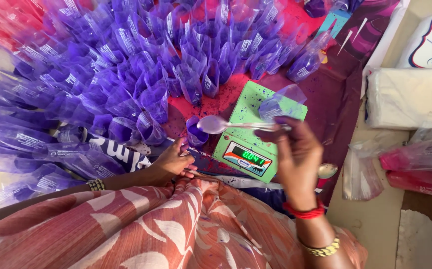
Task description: The person sits on the floor and weighs purple powder with a spoon into a plastic cup on a small digital scale, then pours the weighed powder into a plastic pouch and sets the filled pouch aside with a large group of similar filled pouches, repeating the cycle.
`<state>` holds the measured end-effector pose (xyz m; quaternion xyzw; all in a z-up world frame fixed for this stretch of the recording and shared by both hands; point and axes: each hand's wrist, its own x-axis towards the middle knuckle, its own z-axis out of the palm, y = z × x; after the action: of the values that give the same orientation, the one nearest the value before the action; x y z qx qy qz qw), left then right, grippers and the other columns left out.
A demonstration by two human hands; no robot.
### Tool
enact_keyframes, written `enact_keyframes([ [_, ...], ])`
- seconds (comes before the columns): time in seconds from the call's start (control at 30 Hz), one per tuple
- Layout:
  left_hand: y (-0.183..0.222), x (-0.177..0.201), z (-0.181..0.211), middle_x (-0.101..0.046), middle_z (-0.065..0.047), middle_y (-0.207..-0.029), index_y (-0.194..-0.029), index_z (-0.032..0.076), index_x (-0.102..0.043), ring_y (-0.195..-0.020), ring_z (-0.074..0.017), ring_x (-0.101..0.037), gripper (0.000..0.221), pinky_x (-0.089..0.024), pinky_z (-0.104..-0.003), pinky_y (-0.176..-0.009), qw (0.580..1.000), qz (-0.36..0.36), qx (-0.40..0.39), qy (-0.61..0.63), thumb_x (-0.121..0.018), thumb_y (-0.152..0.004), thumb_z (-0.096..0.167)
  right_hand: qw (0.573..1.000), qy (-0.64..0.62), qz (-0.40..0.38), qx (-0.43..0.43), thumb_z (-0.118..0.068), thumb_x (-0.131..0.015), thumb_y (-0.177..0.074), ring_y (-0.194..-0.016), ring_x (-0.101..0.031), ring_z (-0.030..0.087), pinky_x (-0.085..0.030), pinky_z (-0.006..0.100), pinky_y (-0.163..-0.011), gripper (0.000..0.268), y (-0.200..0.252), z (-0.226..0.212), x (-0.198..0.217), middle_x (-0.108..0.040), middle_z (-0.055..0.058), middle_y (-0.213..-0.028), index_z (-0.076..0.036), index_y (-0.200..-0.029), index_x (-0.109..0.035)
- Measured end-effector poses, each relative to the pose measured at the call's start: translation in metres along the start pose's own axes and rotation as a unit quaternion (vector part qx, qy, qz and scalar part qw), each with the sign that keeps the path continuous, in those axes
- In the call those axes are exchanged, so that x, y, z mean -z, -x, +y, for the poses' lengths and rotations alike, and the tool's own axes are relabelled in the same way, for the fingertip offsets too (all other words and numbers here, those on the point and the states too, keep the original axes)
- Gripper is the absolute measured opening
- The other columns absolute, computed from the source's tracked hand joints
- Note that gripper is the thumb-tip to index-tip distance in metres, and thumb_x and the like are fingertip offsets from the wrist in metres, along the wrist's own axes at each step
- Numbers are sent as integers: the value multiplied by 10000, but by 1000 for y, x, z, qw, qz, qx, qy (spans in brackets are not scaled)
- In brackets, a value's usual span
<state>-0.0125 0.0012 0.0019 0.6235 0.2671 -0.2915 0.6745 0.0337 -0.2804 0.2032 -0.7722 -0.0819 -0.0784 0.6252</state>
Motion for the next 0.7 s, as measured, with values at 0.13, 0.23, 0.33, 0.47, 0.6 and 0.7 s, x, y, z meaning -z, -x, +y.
enact_keyframes([
  [0.13,-2,-1,-1,-377,-89,-1522,-1564,196,-177,-924,-283,-730,831,-654,-438,-666,1000,2,-10,-12,-614,-883,8,968,151,-68,188,7,-619,-1034,-898,-771,233,-595,358,-714,160,10,11,-42,-736,158,-1020,31,-1191,-638],
  [0.23,-4,-4,0,-511,-158,-1362,-1549,226,-243,-890,-275,-714,785,-646,-431,-650,1000,-7,-2,3,-598,-885,5,953,196,-135,188,26,-591,-991,-806,-707,368,-570,438,-667,166,17,43,-68,-688,214,-962,30,-1154,-622],
  [0.33,-12,-5,-7,-533,-164,-1261,-1503,214,-272,-858,-278,-701,735,-649,-440,-637,1000,-18,-12,9,-594,-881,-10,912,266,-231,210,72,-530,-891,-783,-694,398,-551,473,-669,267,19,44,-88,-676,233,-977,20,-1144,-601],
  [0.47,-6,-5,-4,-581,-190,-1256,-1495,203,-306,-831,-263,-694,721,-648,-417,-628,999,-23,-29,8,-611,-877,-7,902,284,-265,188,18,-583,-903,-808,-698,412,-541,492,-693,303,6,17,-78,-681,235,-990,26,-1203,-617],
  [0.6,-5,-4,-2,-506,-130,-1331,-1498,223,-261,-847,-270,-710,738,-643,-437,-630,1000,-14,-18,1,-605,-883,2,923,278,-120,237,-102,-715,-955,-935,-709,409,-569,460,-788,281,-29,-10,-21,-712,226,-1092,-9,-1211,-651],
  [0.7,-1,-5,5,-483,-105,-1365,-1503,194,-273,-857,-272,-711,729,-641,-445,-642,1000,-6,3,-8,-606,-883,4,920,344,-28,183,-123,-758,-941,-885,-714,375,-553,463,-766,246,-47,-56,7,-732,205,-1041,-17,-1153,-693],
])
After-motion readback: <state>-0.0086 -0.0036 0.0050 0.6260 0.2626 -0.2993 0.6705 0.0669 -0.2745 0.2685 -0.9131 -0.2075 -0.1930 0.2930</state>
